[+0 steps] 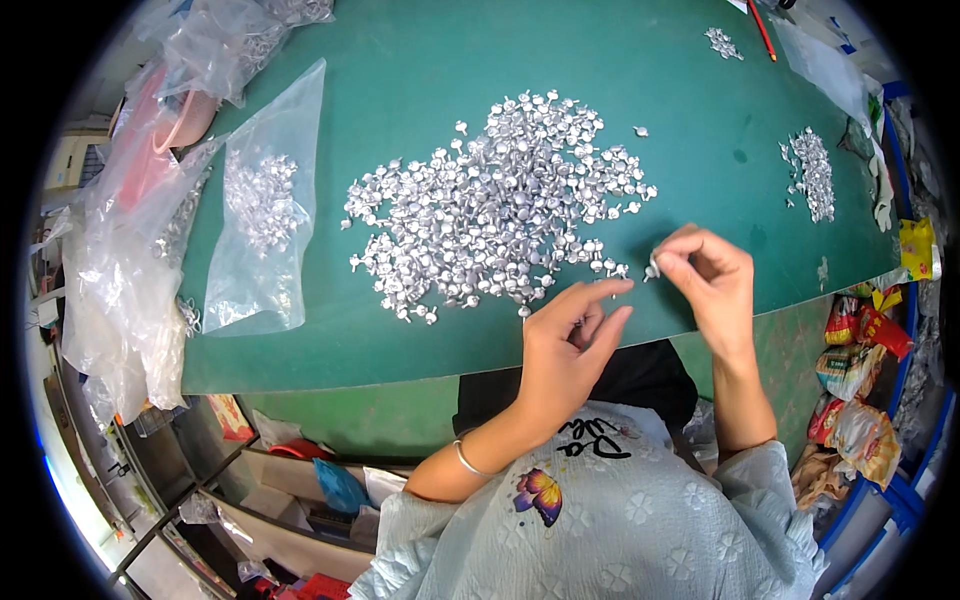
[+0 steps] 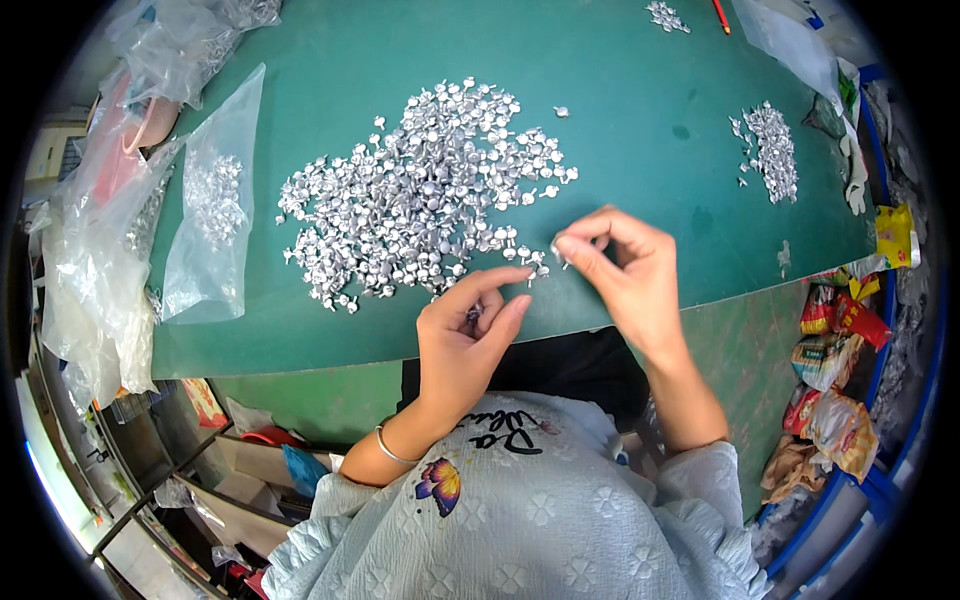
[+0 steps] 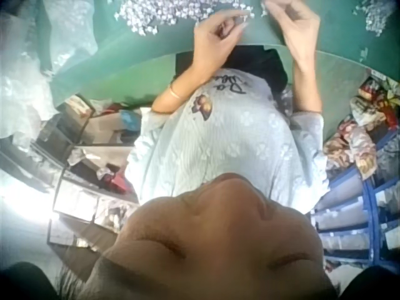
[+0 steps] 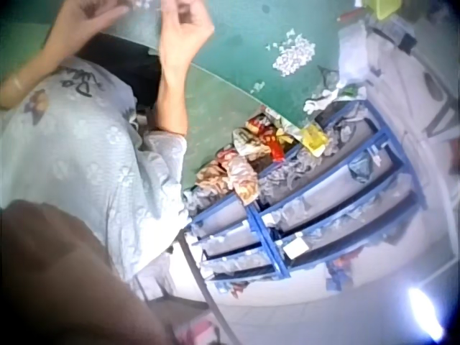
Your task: The person sits at a green workbench and repeatedly picks up small silver metal pieces from a large pile. They manipulate each piece individually with both hands, appearing to join or adjust them, before placing the finished units into a separate pile on the right side of the table.
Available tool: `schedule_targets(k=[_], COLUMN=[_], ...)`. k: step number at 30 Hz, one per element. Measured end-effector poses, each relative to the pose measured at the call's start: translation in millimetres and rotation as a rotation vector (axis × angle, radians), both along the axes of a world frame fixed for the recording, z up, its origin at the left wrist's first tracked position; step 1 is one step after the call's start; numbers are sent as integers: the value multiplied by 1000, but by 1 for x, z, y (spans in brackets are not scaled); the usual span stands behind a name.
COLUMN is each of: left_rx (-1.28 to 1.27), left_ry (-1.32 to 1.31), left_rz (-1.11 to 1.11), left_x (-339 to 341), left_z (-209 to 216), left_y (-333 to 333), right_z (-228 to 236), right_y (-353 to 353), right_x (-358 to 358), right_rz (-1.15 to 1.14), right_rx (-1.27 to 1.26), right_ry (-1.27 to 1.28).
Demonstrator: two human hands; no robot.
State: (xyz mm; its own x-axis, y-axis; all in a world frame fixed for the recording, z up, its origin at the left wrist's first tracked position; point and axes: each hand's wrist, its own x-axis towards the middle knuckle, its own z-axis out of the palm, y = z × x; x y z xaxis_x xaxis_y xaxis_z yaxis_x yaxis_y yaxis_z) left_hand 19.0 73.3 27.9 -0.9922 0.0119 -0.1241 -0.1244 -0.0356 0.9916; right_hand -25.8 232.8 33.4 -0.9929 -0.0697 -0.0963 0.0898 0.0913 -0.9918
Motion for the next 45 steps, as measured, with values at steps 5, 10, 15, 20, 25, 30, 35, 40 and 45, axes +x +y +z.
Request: schedule_targets(k=[5, 10, 15, 20, 25, 30, 35, 40, 45], left_rx=[10, 33, 205, 244, 278, 262, 427, 672, 1201], left_ry=[99, 119, 0, -19, 12, 58, -67, -306, -459], left_rz=[64, 98, 54, 37, 32, 7, -96, -144, -105], left_x=[1, 2, 4, 7, 8, 7, 7, 1, -2], left_z=[2, 5, 7, 12, 13, 13, 10, 9, -11], left_y=[8, 4, 1, 0, 0, -2, -3, -4, -9], right_z=[3, 10, 19, 22, 24, 26, 26, 11, -4], right_y=[-14, -20, -19, -17, -16, -16, -17, -21, -11], right_x=[24, 32, 32, 35, 36, 39, 44, 41, -1], right_rz=[-5, -28, 27, 39, 37, 52, 64, 82, -60], right_rx=[-100, 12, 123, 144, 143, 34, -247, -108, 359], right_ry=[51, 212, 359, 397, 406, 287, -35, 16, 294])
